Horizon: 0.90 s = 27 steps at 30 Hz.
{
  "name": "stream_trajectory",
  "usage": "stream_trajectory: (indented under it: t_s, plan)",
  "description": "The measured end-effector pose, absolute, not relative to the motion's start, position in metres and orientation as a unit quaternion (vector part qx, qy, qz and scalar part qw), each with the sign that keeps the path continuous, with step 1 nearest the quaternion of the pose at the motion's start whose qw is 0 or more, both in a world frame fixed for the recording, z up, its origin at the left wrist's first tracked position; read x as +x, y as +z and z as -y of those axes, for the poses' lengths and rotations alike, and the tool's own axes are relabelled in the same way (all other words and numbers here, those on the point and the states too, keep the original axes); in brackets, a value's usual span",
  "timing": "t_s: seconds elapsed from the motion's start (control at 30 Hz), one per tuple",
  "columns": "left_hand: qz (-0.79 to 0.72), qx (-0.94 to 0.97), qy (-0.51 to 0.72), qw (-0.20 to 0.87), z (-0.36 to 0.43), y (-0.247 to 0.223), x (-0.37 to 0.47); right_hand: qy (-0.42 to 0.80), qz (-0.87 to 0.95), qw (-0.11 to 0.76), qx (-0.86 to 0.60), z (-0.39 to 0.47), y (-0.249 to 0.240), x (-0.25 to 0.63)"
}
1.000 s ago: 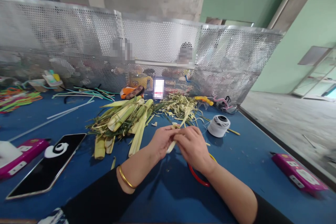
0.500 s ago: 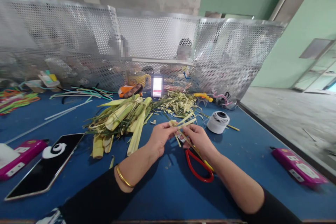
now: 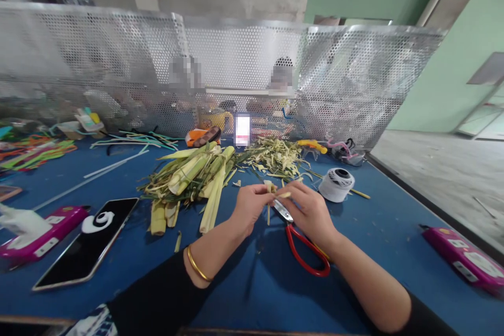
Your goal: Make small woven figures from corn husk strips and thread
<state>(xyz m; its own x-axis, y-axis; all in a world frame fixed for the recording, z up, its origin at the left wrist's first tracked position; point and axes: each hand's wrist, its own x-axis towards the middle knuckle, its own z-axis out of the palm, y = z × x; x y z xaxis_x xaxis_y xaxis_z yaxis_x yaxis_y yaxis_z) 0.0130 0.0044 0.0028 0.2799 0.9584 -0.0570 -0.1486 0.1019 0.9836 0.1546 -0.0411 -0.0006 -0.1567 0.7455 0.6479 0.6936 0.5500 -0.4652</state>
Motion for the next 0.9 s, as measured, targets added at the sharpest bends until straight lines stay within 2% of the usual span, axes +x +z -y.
stream_trajectory:
  t_s: [0.1, 0.27, 0.53, 0.63, 0.8, 0.9]
  plan:
    - [-0.378, 0.536, 0.406, 0.637, -0.002, 0.002, 0.014, -0.017, 0.701, 0.472, -0.535, 0.037, -0.001, 0.159]
    - [-0.379, 0.545, 0.377, 0.646, -0.002, 0.002, 0.014, 0.03, 0.643, 0.419, -0.64, 0.029, -0.011, 0.163]
    - [-0.405, 0.531, 0.392, 0.632, -0.001, 0.001, 0.013, 0.067, 0.666, 0.415, -0.616, 0.032, -0.006, 0.161]
    - [-0.418, 0.457, 0.407, 0.672, -0.006, 0.0, 0.012, -0.015, 0.735, 0.394, -0.551, 0.033, 0.0, 0.167]
    - [-0.412, 0.364, 0.395, 0.736, -0.011, 0.002, 0.01, -0.26, 0.802, 0.264, -0.469, 0.033, 0.005, 0.171]
    - [-0.404, 0.358, 0.383, 0.75, -0.009, 0.004, 0.009, -0.316, 0.798, 0.23, -0.46, 0.035, 0.004, 0.169]
